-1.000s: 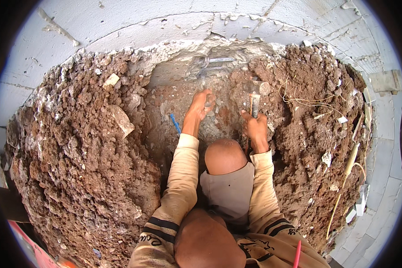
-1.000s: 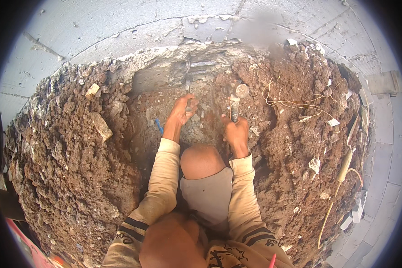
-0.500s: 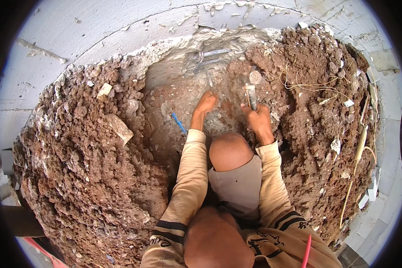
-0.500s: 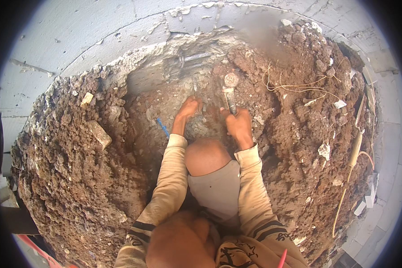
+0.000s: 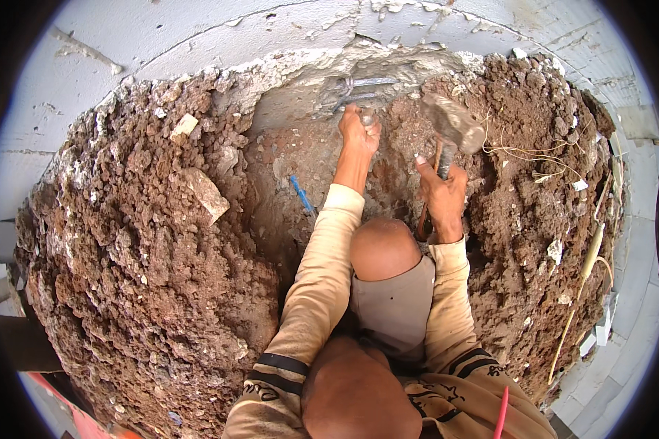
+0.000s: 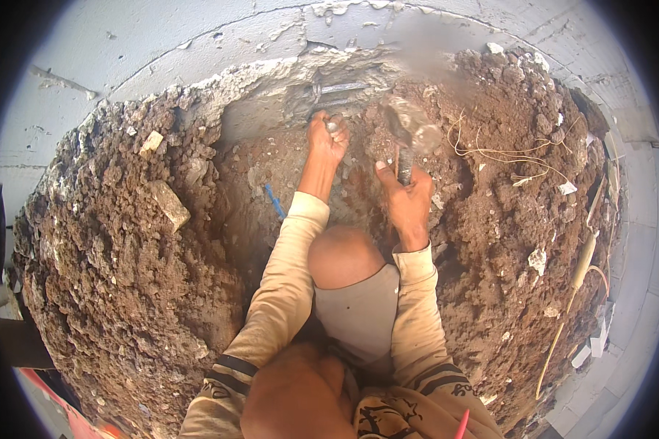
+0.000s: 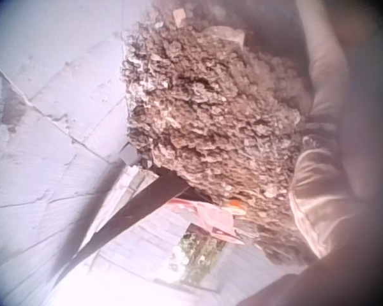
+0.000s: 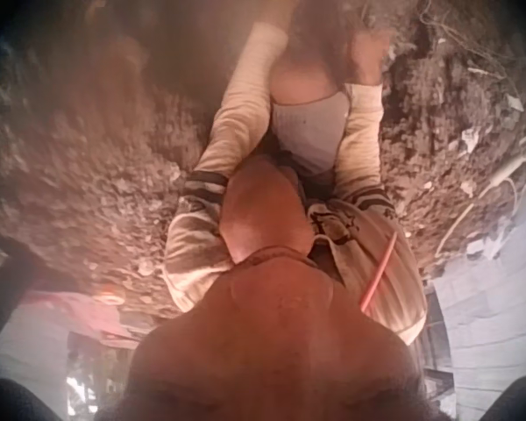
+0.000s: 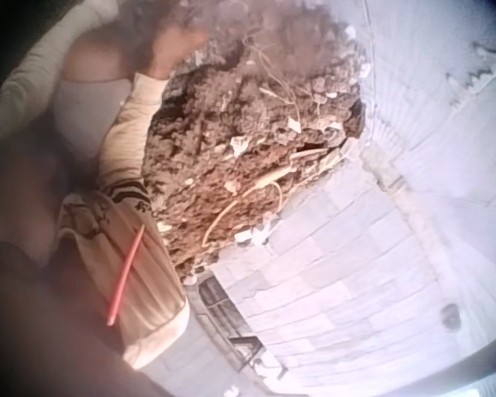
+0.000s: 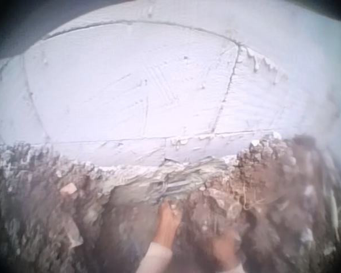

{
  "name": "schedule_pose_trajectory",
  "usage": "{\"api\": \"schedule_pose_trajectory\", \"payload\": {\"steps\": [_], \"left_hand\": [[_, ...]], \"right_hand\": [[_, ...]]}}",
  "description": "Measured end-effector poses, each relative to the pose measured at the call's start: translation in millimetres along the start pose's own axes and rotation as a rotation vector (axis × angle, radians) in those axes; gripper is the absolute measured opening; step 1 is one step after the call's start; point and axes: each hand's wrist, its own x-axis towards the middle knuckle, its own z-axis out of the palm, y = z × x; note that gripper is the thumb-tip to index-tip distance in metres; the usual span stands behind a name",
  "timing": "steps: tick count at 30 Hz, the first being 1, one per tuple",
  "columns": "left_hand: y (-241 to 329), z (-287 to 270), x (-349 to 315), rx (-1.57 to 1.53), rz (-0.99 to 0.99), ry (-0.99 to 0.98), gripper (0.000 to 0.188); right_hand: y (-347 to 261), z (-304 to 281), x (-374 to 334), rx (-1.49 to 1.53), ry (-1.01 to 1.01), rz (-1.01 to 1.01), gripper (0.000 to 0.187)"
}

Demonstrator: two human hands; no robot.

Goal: The person uses a hammer and chisel to break up a concrete floor. They repeatedly strike the chisel to chip away the surface, creating a pile of rubble. The person then stands up and uses a pickaxe to continue breaking the floor.

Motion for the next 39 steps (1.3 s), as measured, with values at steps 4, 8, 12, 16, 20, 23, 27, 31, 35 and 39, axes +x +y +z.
{"api": "schedule_pose_trajectory", "payload": {"steps": [4,8,12,16,20,23,27,31,35,39], "left_hand": [[-1.3,25.8,5.6,-0.045,0.050,0.128,0.019],[-6.8,26.1,6.1,0.033,0.052,0.145,0.015],[-5.5,40.0,-0.8,0.075,0.028,0.293,0.013],[3.9,12.7,8.9,-0.058,0.032,0.119,0.013],[-7.4,15.9,14.2,-0.041,0.038,0.065,0.013],[-15.6,32.9,8.6,-0.078,0.045,0.130,0.015],[6.2,4.2,27.0,0.163,0.032,0.158,0.013],[3.3,12.4,28.9,0.284,-0.063,0.135,0.009],[1.3,26.7,25.8,0.240,0.003,0.218,0.008],[4.3,-7.5,-15.0,0.204,-0.077,-0.091,0.010]], "right_hand": [[-28.4,11.0,3.5,0.332,-0.052,-0.345,0.033],[0.4,37.1,9.9,0.266,-0.052,-0.134,0.035],[45.6,31.2,34.3,-0.333,-0.129,0.190,0.027],[-6.3,31.7,10.8,0.052,-0.084,-0.076,0.033],[-0.6,34.9,16.7,0.450,-0.107,-0.426,0.029],[55.0,17.2,48.0,-0.330,-0.160,0.174,0.024],[55.2,20.6,30.5,-0.315,-0.201,0.260,0.017],[40.3,12.8,13.2,-0.233,-0.164,0.338,0.026],[33.1,12.4,8.9,-0.168,-0.160,0.377,0.030],[35.8,2.3,15.3,-0.171,-0.098,0.394,0.030]]}}
